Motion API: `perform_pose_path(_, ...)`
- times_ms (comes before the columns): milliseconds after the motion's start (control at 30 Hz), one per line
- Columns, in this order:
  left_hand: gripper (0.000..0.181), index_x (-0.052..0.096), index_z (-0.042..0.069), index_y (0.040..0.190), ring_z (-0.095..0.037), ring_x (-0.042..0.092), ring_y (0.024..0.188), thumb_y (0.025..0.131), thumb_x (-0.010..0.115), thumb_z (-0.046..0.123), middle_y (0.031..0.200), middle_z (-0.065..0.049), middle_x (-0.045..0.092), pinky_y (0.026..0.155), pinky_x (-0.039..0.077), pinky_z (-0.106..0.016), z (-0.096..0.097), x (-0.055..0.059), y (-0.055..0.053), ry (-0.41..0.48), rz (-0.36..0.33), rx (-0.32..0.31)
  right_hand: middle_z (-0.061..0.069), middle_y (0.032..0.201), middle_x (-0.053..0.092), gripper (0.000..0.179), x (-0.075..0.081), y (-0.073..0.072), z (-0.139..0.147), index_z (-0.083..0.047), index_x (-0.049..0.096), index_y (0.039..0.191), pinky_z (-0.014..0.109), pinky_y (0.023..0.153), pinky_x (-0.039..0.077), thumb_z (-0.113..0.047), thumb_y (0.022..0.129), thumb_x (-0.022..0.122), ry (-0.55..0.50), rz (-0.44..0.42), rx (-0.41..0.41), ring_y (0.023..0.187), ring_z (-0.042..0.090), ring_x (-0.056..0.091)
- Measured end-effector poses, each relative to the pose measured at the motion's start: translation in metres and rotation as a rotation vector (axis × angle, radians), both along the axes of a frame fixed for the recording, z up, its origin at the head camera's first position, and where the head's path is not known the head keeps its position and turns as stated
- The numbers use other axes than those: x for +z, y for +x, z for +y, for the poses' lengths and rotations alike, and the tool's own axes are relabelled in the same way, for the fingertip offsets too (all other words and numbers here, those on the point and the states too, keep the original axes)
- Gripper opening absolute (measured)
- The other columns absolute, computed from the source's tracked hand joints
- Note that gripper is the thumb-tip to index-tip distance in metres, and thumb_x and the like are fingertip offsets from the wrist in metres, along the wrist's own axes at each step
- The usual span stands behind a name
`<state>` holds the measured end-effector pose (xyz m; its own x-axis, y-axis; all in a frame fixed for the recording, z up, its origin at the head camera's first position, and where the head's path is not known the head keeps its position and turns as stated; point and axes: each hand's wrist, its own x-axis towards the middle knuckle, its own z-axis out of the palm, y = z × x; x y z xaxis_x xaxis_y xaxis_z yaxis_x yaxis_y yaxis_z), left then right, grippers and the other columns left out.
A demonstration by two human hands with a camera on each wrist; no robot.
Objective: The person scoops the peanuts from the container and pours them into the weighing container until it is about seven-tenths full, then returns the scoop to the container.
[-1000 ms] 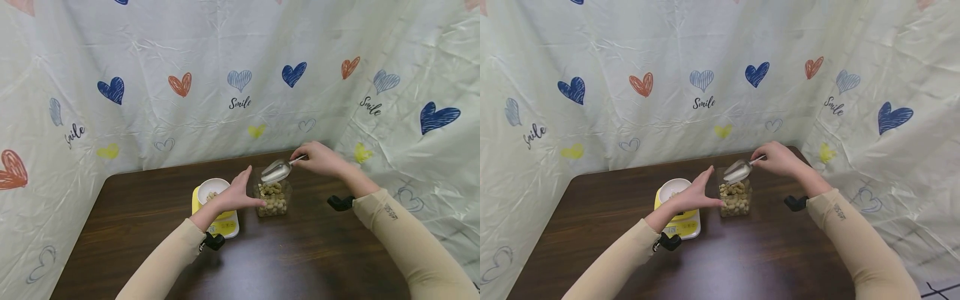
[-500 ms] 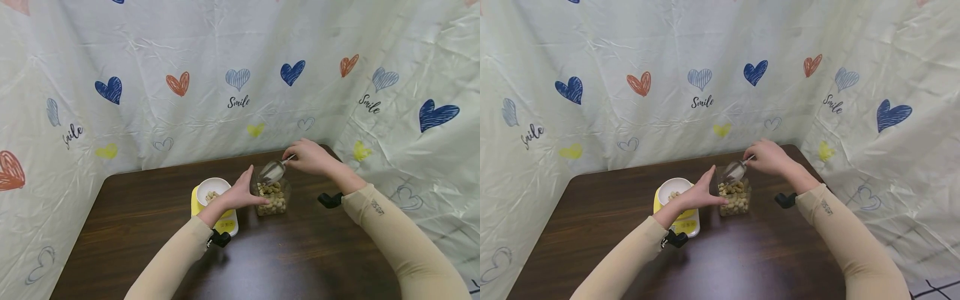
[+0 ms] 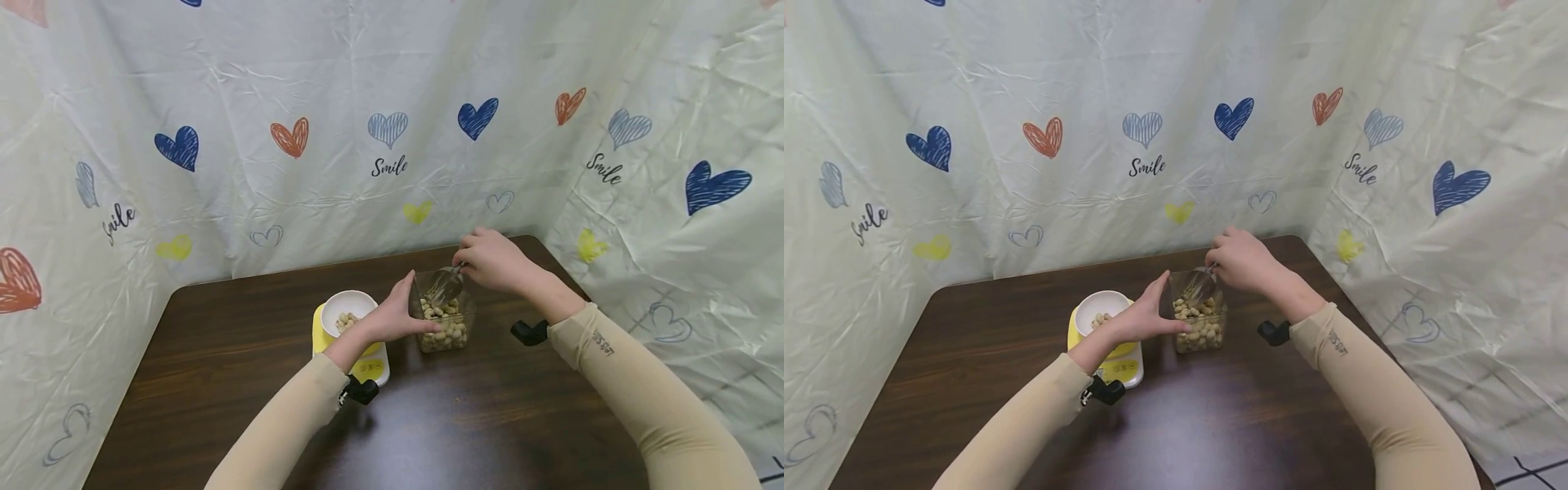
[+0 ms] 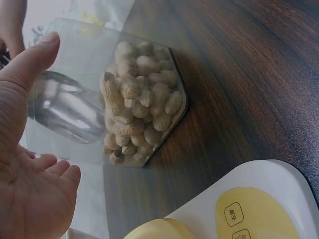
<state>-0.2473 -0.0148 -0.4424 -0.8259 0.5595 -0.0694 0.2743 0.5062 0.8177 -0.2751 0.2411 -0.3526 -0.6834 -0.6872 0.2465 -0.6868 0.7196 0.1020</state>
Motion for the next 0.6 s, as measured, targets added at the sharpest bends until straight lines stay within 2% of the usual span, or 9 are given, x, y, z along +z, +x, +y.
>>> perform_pose_path(100,0.126,-0.008,0.021,0.165,-0.027,0.011,0.155,0.084,0.083,0.049,0.171,-0.011,0.001,0.119,0.026,-0.05,0.001,0.002,0.001,-0.011,0.004,0.005,0.004,0.094,0.066,0.011,-0.003,0.001,-0.001,-0.011,0.08,0.099,0.044,0.081,0.046,-0.009,0.088,0.081,0.031,-0.045,-0.007,0.088,0.028,0.053)
perform_pose_path(233,0.125,-0.008,0.021,0.165,-0.028,0.013,0.154,0.084,0.083,0.05,0.171,-0.012,0.002,0.118,0.027,-0.049,0.0,0.004,0.001,-0.02,0.01,0.015,0.003,0.094,0.064,0.01,-0.003,0.0,-0.004,-0.011,0.08,0.101,0.042,0.078,0.044,-0.009,0.091,0.078,0.05,-0.146,-0.038,0.085,0.025,0.05)
perform_pose_path(400,0.125,-0.008,0.021,0.165,-0.027,0.013,0.154,0.084,0.083,0.05,0.171,-0.011,0.002,0.118,0.028,-0.049,-0.001,0.004,0.001,-0.031,0.013,0.018,0.002,0.093,0.064,0.009,0.007,-0.002,-0.008,-0.013,0.08,0.1,0.043,0.079,0.044,-0.009,0.094,0.075,0.063,-0.253,-0.032,0.084,0.023,0.05)
perform_pose_path(600,0.125,-0.007,0.019,0.165,-0.026,0.012,0.154,0.084,0.083,0.05,0.171,-0.012,0.002,0.119,0.026,-0.049,0.002,0.004,0.002,-0.023,0.012,0.015,0.003,0.098,0.066,0.013,0.015,-0.006,-0.008,-0.013,0.08,0.103,0.044,0.085,0.048,-0.008,0.096,0.07,0.092,-0.366,-0.06,0.089,0.023,0.057)
